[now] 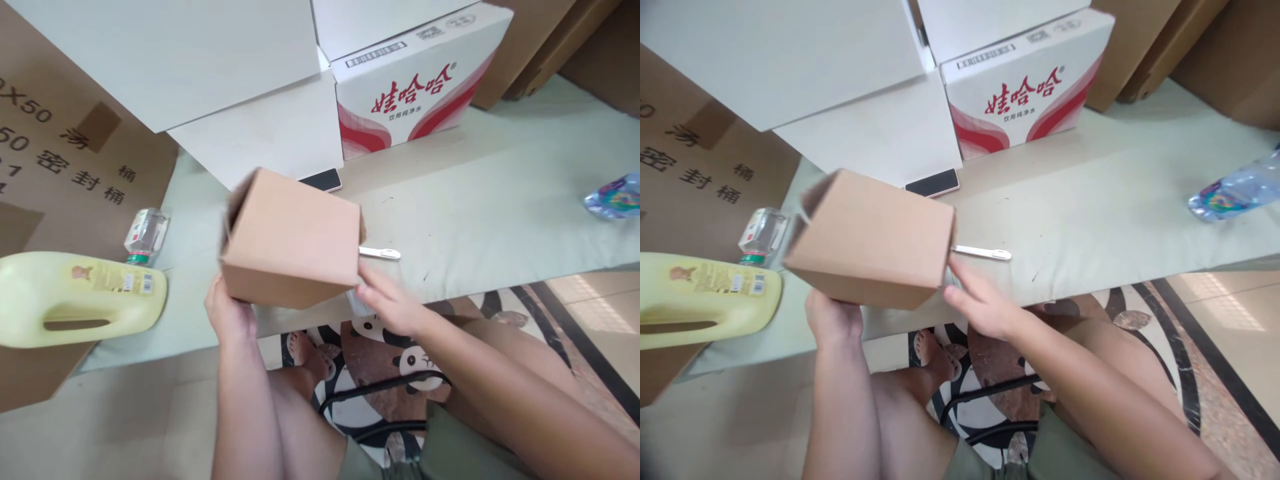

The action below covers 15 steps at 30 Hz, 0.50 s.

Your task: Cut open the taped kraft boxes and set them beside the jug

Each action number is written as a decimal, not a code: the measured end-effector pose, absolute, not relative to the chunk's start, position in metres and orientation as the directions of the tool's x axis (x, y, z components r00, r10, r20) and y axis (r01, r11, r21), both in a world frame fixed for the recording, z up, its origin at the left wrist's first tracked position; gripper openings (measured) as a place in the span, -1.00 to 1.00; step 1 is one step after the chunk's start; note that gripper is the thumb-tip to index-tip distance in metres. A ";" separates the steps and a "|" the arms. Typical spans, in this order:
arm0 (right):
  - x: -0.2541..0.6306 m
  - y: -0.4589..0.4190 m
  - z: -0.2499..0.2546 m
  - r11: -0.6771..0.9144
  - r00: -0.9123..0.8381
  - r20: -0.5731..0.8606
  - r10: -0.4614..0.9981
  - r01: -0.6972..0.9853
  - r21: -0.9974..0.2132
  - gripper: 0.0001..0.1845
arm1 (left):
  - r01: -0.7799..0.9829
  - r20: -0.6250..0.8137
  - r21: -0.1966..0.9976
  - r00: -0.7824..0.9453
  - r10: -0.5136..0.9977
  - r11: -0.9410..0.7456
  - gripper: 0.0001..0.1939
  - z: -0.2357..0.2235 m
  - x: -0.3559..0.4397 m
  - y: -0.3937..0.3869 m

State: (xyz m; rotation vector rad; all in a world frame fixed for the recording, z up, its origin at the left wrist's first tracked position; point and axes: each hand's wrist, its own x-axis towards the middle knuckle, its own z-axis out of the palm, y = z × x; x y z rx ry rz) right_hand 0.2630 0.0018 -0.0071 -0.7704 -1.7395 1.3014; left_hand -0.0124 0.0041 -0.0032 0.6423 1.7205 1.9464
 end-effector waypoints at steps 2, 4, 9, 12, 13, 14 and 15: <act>0.258 -0.004 -0.008 0.399 -0.541 0.307 0.783 0.058 -0.915 -0.20 | -0.113 -0.064 0.993 -0.733 0.677 -0.029 -0.66 -0.004 -0.005 0.003; 0.256 -0.007 -0.008 0.457 -0.561 0.322 0.763 0.116 -0.882 -0.13 | -0.183 -0.159 0.982 -0.619 0.769 0.057 -0.46 -0.006 0.003 0.000; 0.262 -0.006 -0.001 0.543 -0.492 0.462 0.738 0.028 -0.839 -0.26 | 0.016 -0.163 0.984 -0.288 0.944 0.175 -0.27 -0.012 0.012 -0.012; 0.265 -0.006 0.005 0.562 -0.398 0.523 0.754 -0.022 -0.827 -0.42 | 0.105 -0.148 0.981 -0.144 0.978 0.164 -0.54 -0.013 0.012 -0.016; 0.266 -0.006 0.006 0.560 -0.382 0.528 0.758 -0.034 -0.828 -0.48 | 0.109 -0.153 0.981 -0.093 0.984 0.163 -0.58 -0.013 0.012 -0.016; 0.266 -0.006 0.008 0.556 -0.378 0.528 0.761 -0.041 -0.830 -0.53 | 0.109 -0.153 0.982 -0.038 0.988 0.156 -0.58 -0.014 0.012 -0.016; 0.266 -0.006 0.008 0.551 -0.385 0.522 0.761 -0.041 -0.834 -0.57 | 0.112 -0.134 0.985 0.007 0.991 0.133 -0.57 -0.014 0.013 -0.015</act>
